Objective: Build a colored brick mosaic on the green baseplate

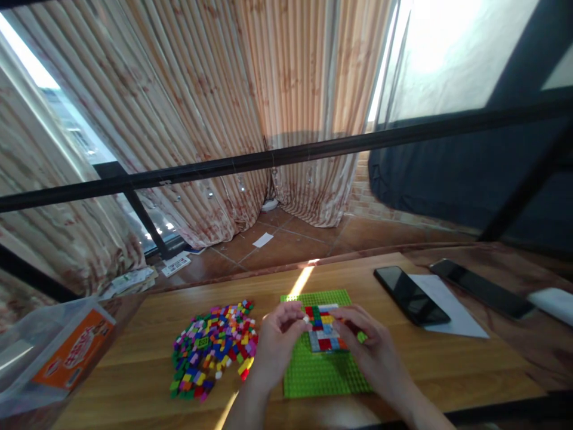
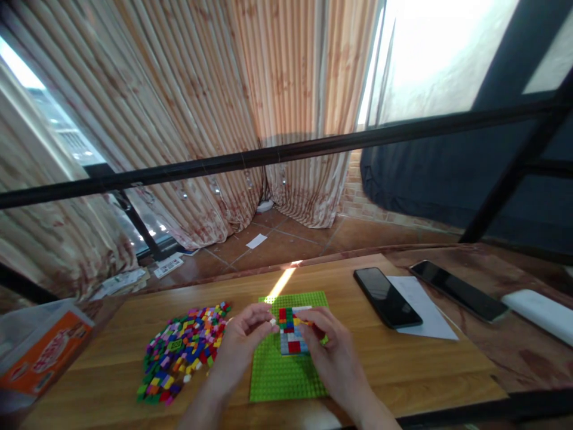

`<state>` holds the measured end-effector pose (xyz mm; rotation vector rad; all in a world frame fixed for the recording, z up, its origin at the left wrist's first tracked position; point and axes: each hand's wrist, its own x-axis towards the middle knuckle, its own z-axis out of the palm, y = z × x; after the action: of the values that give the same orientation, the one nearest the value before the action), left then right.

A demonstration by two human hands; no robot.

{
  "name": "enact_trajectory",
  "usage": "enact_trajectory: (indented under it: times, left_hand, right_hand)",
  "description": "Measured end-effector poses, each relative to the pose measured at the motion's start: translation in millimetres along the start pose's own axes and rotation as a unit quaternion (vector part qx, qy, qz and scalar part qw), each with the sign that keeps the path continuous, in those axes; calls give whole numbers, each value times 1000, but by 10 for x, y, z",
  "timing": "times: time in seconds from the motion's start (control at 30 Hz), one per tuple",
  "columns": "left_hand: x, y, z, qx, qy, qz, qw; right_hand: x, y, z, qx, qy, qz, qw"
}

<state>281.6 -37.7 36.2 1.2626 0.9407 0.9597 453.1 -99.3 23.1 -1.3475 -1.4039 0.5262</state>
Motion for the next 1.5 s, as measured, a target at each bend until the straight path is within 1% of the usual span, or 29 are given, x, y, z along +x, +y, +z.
enact_trajectory:
  times: [0.07, 0.2, 0.27, 0.33, 0.43, 0.5, 0.57, 0.63, 0.67, 0.77, 0.83, 0.97, 1.07, 1.3, 1.5]
  left_hand:
    - [-34, -29, 97, -67, -19, -31, 997]
    - [-73, -78, 239, -166, -55, -60, 983]
    - [-79, -72, 293, -192, -61, -77, 977]
    - [-83, -54, 342, -194, -61, -85, 975]
    - [-91, -31, 396, -174, -70, -78, 979]
    - [-86, -23, 405, -154, -57, -74, 984]
    - [-65, -27, 381, -128, -15, -75, 989]
    - [-24, -52, 324, -99, 43, -67, 992]
    - [1, -74, 289, -84, 72, -62, 992]
    - [72, -167, 185, -28, 141, -44, 989]
    - [101, -228, 141, 15, 160, -34, 986]
    - [102, -278, 126, 84, 165, -34, 982]
    - [87, -266, 141, 117, 162, -56, 978]
    - [65, -283, 189, 155, 128, -73, 977]
    - [49, -380, 196, 159, 96, -60, 981]
  right_hand:
    - [-15, -37, 34, 31, -12, -13, 999]
    - [-28, -33, 67, 90, -26, -17, 995]
    - [-36, -28, 66, 100, -22, -16, 995]
    - [-48, -36, 62, 95, -8, -22, 995]
    - [-50, -53, 32, 71, 5, -26, 997]
    - [-27, -28, -26, 55, 11, -18, 998]
    - [10, 44, -122, 48, 38, -1, 998]
    - [45, 141, -231, 40, 77, 22, 996]
    - [56, 187, -278, 31, 84, 33, 995]
    - [51, 269, -332, -26, 69, 46, 996]
    - [27, 272, -288, -66, 42, 38, 996]
    - [-9, 247, -144, -139, -36, 11, 990]
    - [-15, 271, -87, -183, -62, 1, 981]
    - [-16, 385, -43, -209, -53, -2, 976]
    - [-17, 454, 8, -190, -35, 7, 981]
